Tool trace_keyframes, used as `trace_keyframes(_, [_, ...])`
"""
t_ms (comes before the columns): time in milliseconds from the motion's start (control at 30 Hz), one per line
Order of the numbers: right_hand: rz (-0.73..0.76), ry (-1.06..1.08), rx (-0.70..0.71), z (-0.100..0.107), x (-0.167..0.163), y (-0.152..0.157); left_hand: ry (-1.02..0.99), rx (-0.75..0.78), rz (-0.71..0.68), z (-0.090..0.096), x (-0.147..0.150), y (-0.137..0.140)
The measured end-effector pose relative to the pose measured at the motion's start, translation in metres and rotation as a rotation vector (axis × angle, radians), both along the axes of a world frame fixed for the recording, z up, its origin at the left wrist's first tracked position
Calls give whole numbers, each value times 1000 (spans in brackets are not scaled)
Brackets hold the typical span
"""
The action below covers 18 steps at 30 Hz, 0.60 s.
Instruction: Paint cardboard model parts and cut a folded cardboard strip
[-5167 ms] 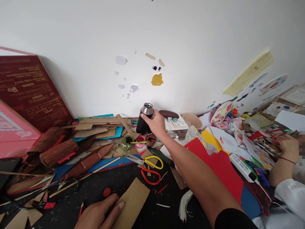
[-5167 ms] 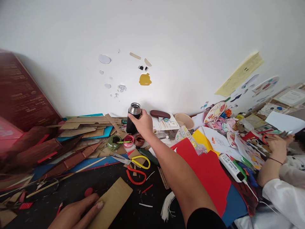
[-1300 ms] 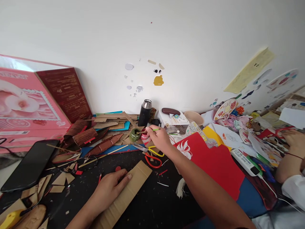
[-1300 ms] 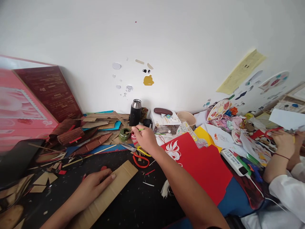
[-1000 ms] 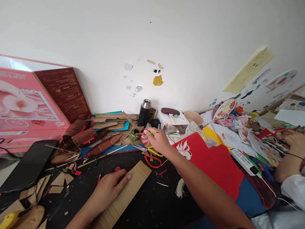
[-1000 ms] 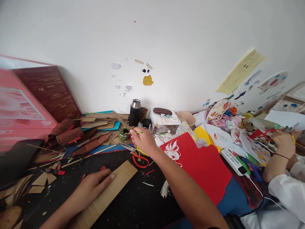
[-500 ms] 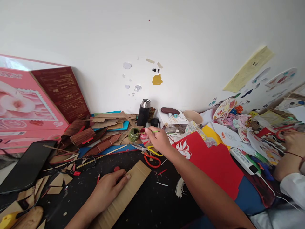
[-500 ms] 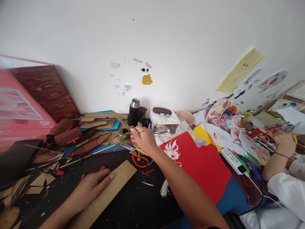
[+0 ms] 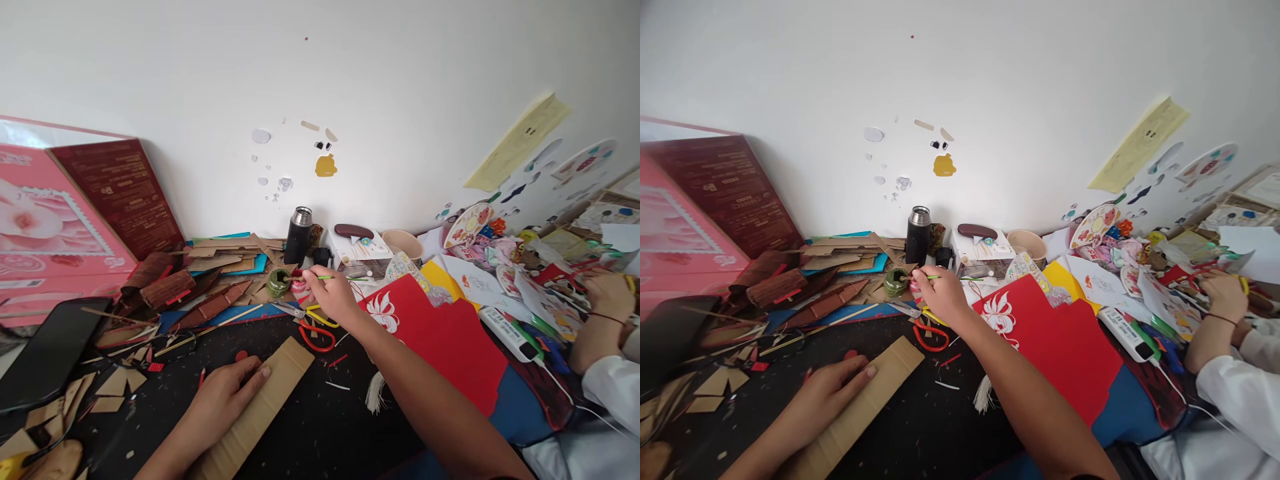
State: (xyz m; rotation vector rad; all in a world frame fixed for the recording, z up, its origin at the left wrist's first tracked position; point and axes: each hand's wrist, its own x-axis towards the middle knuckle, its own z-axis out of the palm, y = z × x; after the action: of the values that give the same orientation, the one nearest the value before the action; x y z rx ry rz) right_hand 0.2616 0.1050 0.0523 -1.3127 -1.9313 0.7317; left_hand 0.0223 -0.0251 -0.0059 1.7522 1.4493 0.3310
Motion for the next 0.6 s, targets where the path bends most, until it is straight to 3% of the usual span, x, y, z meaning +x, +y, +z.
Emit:
trace_keyframes(167, [29, 200, -97, -4, 1, 4, -34, 13, -3, 1, 0, -1])
trace_keyframes(300, [-64, 427, -164, 4, 11, 14, -40, 23, 13, -1, 0, -1])
trace_keyframes(433, [-228, 501, -88, 21, 33, 31, -51, 33, 29, -4, -1, -1])
trace_keyframes(600, [-280, 492, 37, 44, 54, 65, -84, 37, 60, -7, -3, -1])
